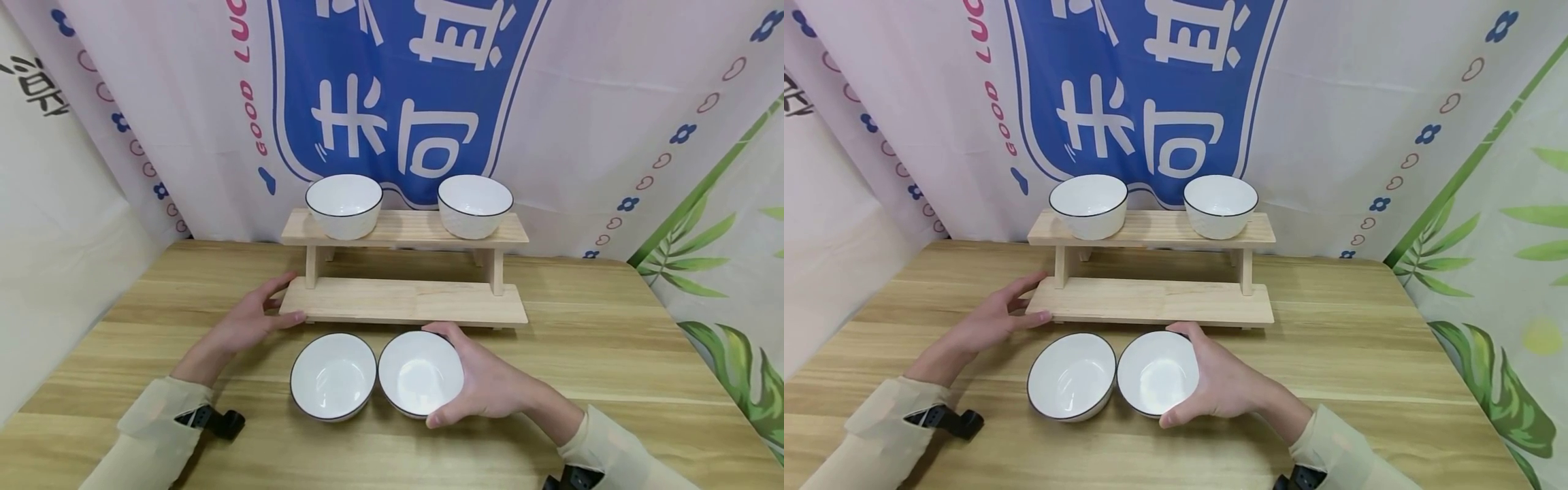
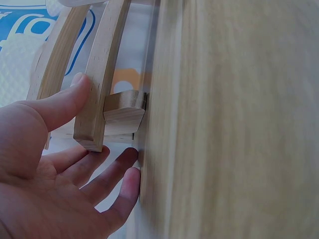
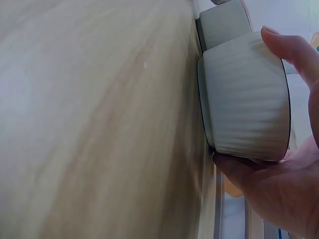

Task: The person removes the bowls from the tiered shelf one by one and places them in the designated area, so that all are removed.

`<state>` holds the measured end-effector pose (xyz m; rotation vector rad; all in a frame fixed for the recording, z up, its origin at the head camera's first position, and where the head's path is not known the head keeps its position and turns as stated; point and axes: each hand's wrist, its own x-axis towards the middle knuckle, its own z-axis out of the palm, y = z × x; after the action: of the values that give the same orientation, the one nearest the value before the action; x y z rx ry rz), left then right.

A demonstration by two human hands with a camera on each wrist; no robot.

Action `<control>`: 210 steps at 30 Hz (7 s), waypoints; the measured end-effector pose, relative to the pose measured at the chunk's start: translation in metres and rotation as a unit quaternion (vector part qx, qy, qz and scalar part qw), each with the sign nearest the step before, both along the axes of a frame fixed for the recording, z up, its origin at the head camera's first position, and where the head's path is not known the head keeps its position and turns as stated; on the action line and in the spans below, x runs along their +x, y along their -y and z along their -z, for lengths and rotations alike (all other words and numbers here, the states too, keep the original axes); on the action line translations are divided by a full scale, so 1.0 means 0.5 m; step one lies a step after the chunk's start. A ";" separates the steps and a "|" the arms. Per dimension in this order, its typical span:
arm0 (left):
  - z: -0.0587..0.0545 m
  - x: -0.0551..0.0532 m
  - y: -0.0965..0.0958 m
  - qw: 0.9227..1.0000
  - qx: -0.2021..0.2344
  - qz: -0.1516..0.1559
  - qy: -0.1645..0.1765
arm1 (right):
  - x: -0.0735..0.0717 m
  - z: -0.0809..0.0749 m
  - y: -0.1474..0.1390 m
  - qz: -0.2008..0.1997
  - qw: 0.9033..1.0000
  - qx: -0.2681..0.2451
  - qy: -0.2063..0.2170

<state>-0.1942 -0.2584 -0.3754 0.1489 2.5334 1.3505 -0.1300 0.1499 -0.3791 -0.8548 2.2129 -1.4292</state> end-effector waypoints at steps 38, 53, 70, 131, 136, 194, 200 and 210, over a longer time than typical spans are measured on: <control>0.002 0.000 0.001 1.000 -0.007 0.000 -0.011 | -0.026 -0.053 0.010 0.069 0.995 -0.039 -0.064; 0.001 0.002 0.000 1.000 0.002 -0.003 -0.014 | -0.069 -0.106 0.057 0.109 0.986 -0.085 -0.088; 0.001 -0.002 0.001 1.000 -0.004 -0.006 0.008 | -0.123 -0.159 0.096 0.118 0.985 -0.101 -0.069; -0.002 0.001 0.001 1.000 -0.004 -0.005 -0.004 | -0.289 -0.200 0.246 0.187 0.980 -0.058 -0.023; 0.000 0.000 0.000 1.000 0.003 -0.006 -0.005 | -0.295 -0.203 0.258 0.199 0.978 -0.058 -0.025; 0.003 0.002 0.000 1.000 0.011 -0.009 -0.003 | -0.213 -0.275 0.053 0.316 0.934 -0.041 -0.162; 0.003 0.001 0.002 1.000 0.011 -0.010 0.000 | -0.230 -0.262 0.000 0.367 0.921 -0.011 -0.128; 0.009 -0.001 0.003 1.000 0.019 -0.005 -0.002 | -0.260 -0.212 -0.044 0.369 0.927 -0.026 -0.057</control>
<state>-0.1945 -0.2601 -0.3798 0.1476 2.5165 1.4046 -0.2597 0.1717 -0.2733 -0.0831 2.7505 -1.7806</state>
